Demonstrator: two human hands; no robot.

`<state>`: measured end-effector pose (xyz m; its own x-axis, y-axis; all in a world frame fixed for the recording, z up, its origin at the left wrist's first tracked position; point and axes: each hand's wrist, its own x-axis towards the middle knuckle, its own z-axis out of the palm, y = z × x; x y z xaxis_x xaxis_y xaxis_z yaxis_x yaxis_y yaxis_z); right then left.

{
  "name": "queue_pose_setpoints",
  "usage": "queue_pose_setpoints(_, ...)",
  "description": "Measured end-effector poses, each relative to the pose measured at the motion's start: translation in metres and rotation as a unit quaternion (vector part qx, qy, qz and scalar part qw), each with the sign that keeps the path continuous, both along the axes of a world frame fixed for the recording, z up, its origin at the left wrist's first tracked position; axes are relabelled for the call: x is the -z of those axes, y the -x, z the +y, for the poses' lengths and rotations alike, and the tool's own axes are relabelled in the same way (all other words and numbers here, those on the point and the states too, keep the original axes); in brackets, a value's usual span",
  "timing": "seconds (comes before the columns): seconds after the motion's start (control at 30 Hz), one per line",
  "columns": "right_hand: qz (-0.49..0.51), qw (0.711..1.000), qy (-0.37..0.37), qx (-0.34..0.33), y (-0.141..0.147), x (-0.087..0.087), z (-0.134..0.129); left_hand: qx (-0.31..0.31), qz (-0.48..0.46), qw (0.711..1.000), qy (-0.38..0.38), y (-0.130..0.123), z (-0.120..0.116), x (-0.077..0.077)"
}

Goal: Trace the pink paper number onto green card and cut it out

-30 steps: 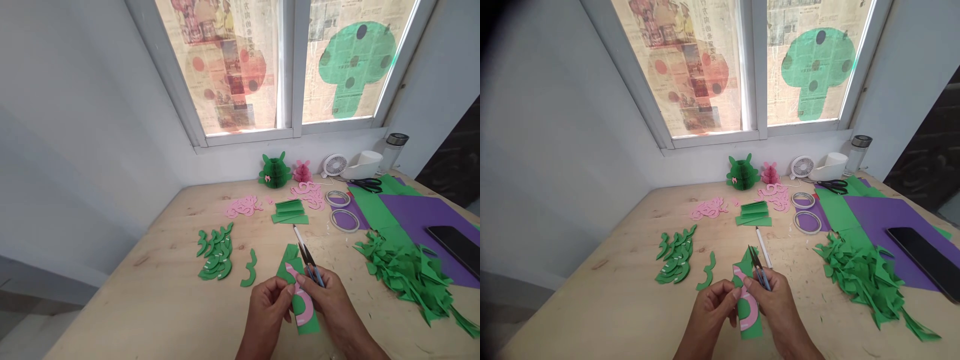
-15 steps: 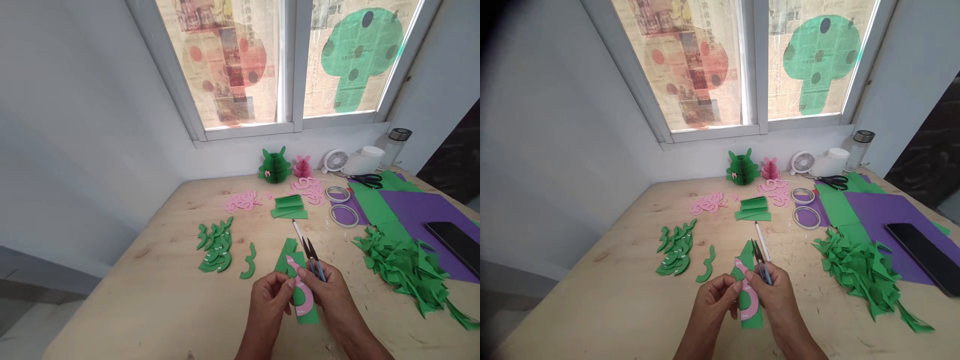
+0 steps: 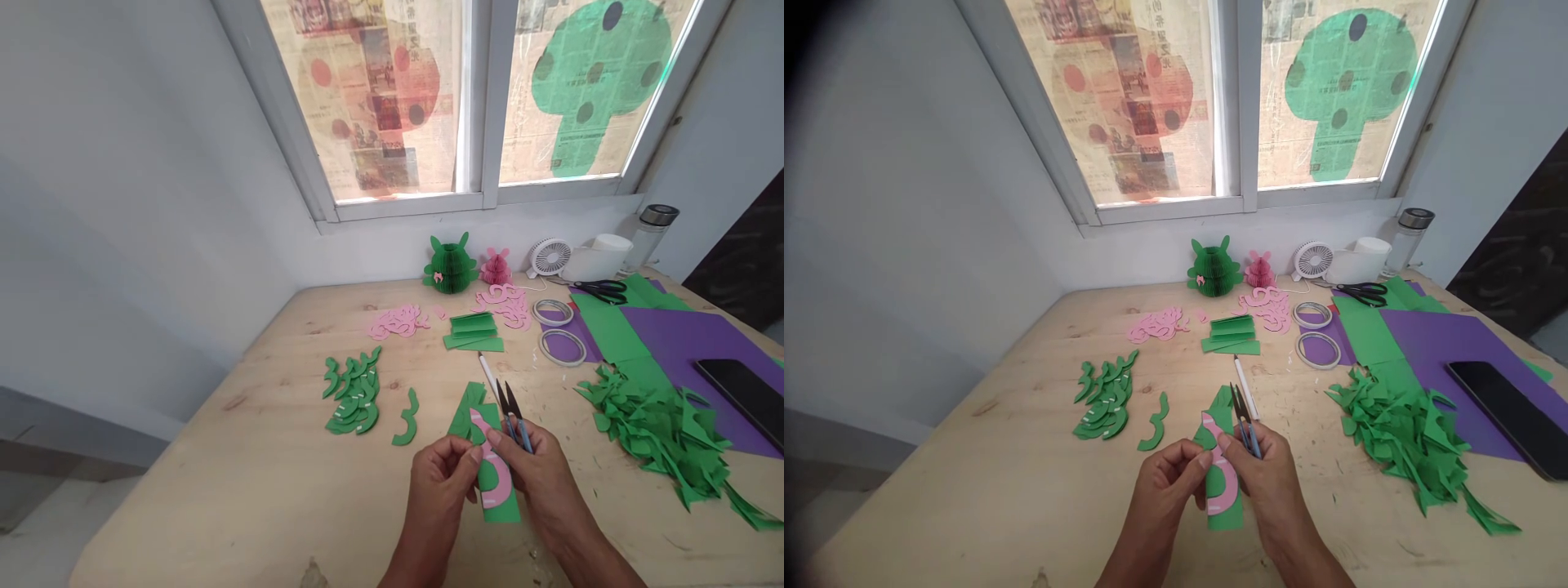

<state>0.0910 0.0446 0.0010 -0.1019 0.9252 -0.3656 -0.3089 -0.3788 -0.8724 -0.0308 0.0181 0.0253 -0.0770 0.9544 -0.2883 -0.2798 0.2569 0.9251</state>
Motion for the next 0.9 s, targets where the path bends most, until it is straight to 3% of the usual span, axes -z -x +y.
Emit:
queue_pose_setpoints(0.57,0.067,0.998,0.006,0.002,-0.003,-0.008,-0.002,0.017,0.004,1.000,-0.001,-0.002,0.004,-0.013)
queue_pose_setpoints(0.9,0.076,0.997,0.000,0.009,-0.002,-0.010,-0.006,0.025,0.001,1.000,-0.015,-0.001,0.006,-0.004)
